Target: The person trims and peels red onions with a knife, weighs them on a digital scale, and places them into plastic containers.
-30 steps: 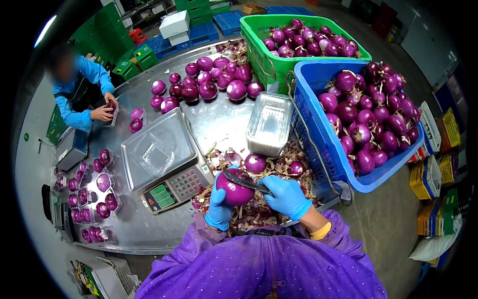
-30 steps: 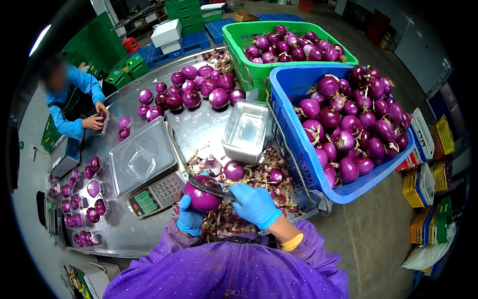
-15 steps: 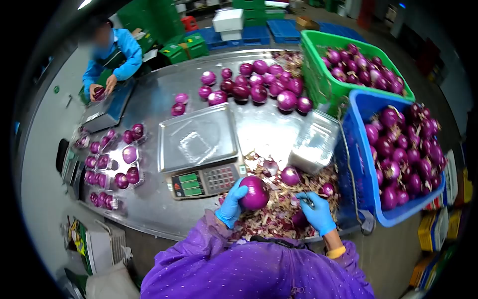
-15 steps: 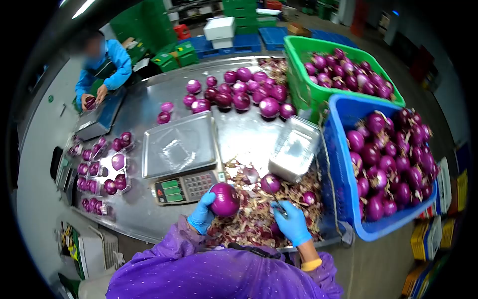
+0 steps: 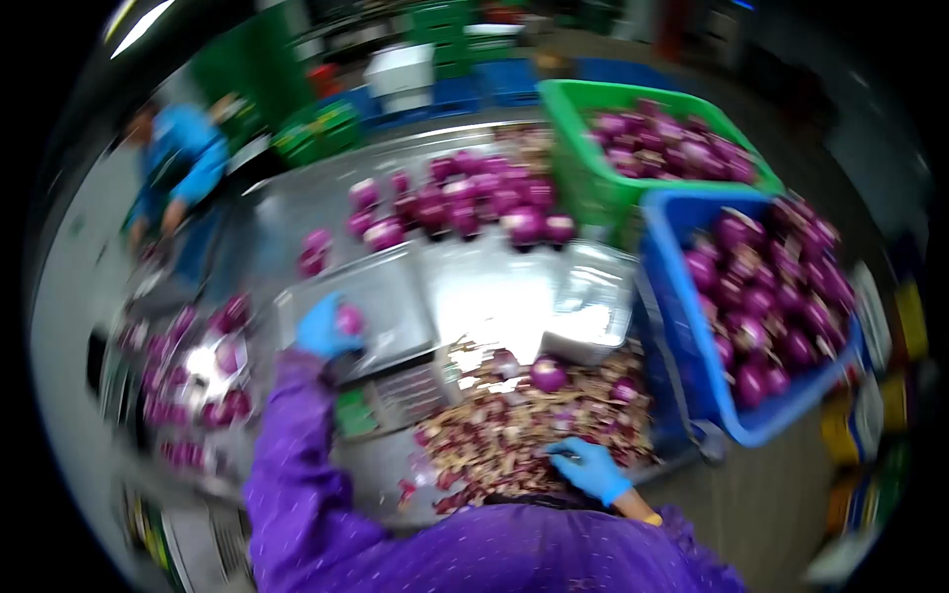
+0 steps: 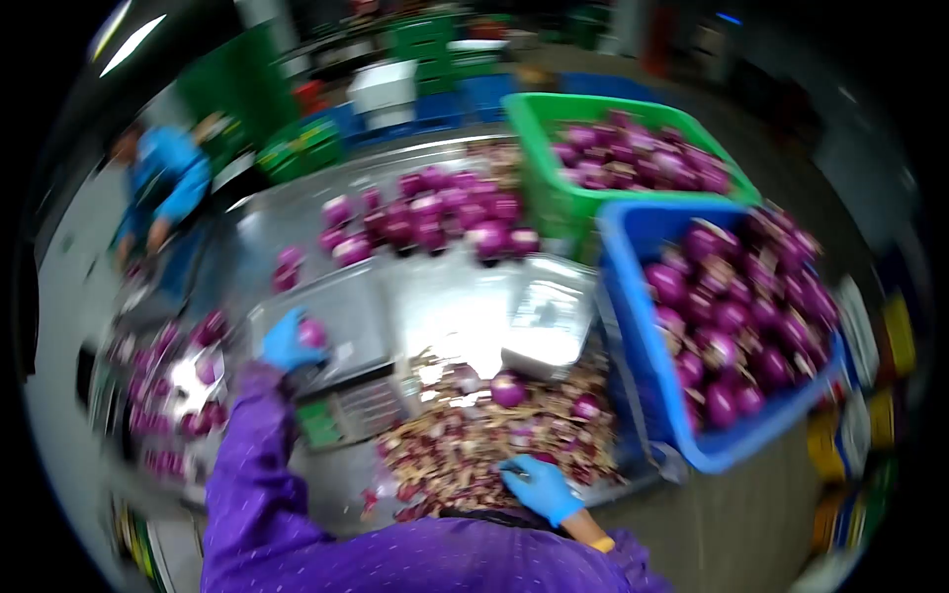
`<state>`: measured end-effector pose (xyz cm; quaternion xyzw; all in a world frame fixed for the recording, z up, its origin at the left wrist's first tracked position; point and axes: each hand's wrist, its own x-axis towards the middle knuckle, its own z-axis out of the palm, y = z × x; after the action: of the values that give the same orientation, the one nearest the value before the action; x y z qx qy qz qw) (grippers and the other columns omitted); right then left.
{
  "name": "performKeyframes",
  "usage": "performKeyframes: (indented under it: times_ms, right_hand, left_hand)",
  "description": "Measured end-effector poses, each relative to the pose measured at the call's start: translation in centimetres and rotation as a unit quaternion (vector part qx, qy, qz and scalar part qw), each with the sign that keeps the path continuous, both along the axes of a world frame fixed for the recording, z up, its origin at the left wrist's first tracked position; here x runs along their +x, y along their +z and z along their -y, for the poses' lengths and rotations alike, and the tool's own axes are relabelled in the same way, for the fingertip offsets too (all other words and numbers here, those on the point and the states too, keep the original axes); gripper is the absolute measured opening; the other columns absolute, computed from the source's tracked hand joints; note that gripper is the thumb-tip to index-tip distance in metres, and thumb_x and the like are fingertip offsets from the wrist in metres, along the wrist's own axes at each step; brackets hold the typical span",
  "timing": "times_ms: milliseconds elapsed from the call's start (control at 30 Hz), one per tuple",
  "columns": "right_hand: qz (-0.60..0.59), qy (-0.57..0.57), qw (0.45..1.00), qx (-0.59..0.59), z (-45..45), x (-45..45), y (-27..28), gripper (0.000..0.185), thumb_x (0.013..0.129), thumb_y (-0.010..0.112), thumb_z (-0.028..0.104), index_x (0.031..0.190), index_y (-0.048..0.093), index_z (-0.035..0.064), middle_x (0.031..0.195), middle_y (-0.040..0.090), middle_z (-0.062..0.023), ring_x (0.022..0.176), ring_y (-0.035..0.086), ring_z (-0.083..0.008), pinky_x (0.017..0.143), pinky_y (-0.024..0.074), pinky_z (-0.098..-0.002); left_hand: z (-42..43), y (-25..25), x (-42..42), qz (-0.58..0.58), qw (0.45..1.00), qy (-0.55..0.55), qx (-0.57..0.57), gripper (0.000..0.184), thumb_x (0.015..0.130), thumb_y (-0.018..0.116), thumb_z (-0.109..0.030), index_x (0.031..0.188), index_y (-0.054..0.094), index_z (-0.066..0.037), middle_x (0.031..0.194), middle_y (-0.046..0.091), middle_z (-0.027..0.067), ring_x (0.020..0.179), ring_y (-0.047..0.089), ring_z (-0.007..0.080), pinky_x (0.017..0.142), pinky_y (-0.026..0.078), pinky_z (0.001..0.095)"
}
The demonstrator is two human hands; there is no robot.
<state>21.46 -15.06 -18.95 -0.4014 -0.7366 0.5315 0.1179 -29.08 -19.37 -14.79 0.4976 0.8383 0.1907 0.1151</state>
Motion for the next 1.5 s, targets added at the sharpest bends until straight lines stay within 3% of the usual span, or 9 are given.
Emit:
performKeyframes:
  times_ms: [100,200,467,667,800,1067,1200,1367,1500]
  right_hand:
    - [-0.013,-0.010,0.997,0.081,0.4,1.0,-2.2,0.029,0.090,0.057,0.035,0.100,0.064,0.0089,0.086,0.066,-0.0179,0.078,0.065,-0.0343,0.068,0.0498,-0.0421]
    - [-0.003,-0.023,0.999,0.040,0.7,1.5,-2.2,0.031,0.090,0.055,0.039,0.100,0.062,0.0105,0.083,0.065,-0.0194,0.077,0.064,-0.0386,0.067,0.0490,-0.0465]
    - [-0.029,-0.017,0.999,0.021,1.0,2.9,-3.4,0.027,0.091,0.052,0.034,0.103,0.058,0.0106,0.082,0.063,-0.0197,0.080,0.063,-0.0397,0.073,0.0493,-0.0468]
    - [-0.045,-0.089,0.995,0.019,0.5,6.4,-2.7,0.027,0.090,0.057,0.032,0.106,0.061,0.0102,0.078,0.064,-0.0163,0.072,0.064,-0.0340,0.064,0.0498,-0.0421]
    - [0.000,-0.087,0.996,-0.010,0.3,8.5,-2.8,0.027,0.091,0.055,0.031,0.107,0.061,0.0096,0.083,0.066,-0.0162,0.075,0.064,-0.0356,0.067,0.0504,-0.0426]
    - [-0.031,-0.116,0.993,-0.018,0.8,10.7,-3.3,0.027,0.088,0.057,0.030,0.107,0.060,0.0109,0.088,0.066,-0.0168,0.082,0.064,-0.0366,0.072,0.0505,-0.0448]
    - [-0.077,-0.127,0.989,0.019,1.1,10.8,-3.4,0.026,0.088,0.058,0.029,0.107,0.060,0.0105,0.088,0.066,-0.0156,0.081,0.065,-0.0355,0.071,0.0508,-0.0433]
    - [-0.191,-0.209,0.959,0.017,1.5,8.7,-3.0,0.018,0.089,0.064,0.022,0.099,0.066,0.0075,0.078,0.066,-0.0123,0.064,0.064,-0.0211,0.059,0.0497,-0.0326]
    - [-0.218,-0.193,0.952,0.088,-0.5,6.6,3.8,0.017,0.087,0.063,0.010,0.103,0.066,0.0041,0.081,0.067,-0.0093,0.064,0.063,-0.0136,0.059,0.0493,-0.0274]
  left_hand:
    - [-2.9,2.1,1.6,-0.138,0.988,-0.028,0.064,0.093,0.056,0.086,-0.023,0.135,0.042,-0.002,0.127,0.054,0.0196,0.118,0.051,0.0347,0.101,0.040,0.0416]
    - [-9.0,4.5,7.0,0.071,0.940,-0.123,0.310,0.072,0.069,0.078,-0.011,0.133,0.046,-0.003,0.125,0.056,0.0116,0.114,0.054,0.0258,0.101,0.039,0.0386]
    - [-22.4,17.5,38.4,0.240,0.806,-0.534,0.086,0.061,0.079,0.073,-0.013,0.133,0.047,-0.004,0.126,0.057,0.0110,0.117,0.054,0.0218,0.099,0.043,0.0361]
    - [-30.1,12.1,56.4,-0.171,0.762,-0.619,-0.084,0.077,0.077,0.068,-0.053,0.132,0.042,-0.005,0.109,0.063,0.0178,0.099,0.063,0.0341,0.083,0.050,0.0444]
    - [-33.1,7.1,62.7,-0.220,0.781,-0.567,-0.143,0.095,0.074,0.066,-0.061,0.143,0.029,-0.007,0.102,0.067,0.0147,0.094,0.066,0.0319,0.078,0.052,0.0444]
    - [-33.8,7.6,60.4,-0.092,0.822,-0.555,-0.087,0.079,0.065,0.077,-0.048,0.122,0.046,-0.003,0.107,0.062,0.0227,0.100,0.060,0.0384,0.085,0.050,0.0431]
    - [-29.5,13.8,53.2,0.174,0.831,-0.528,0.017,0.082,0.062,0.083,-0.035,0.125,0.043,-0.002,0.114,0.058,0.0169,0.106,0.059,0.0280,0.094,0.046,0.0372]
    - [-19.3,14.2,40.2,0.554,0.732,-0.385,0.097,0.083,0.061,0.086,-0.021,0.129,0.041,-0.004,0.125,0.050,0.0113,0.116,0.053,0.0239,0.103,0.040,0.0368]
    - [-11.2,11.0,34.8,0.632,0.740,-0.196,0.120,0.085,0.059,0.084,-0.016,0.131,0.041,-0.003,0.121,0.055,0.0111,0.111,0.056,0.0224,0.100,0.043,0.0353]
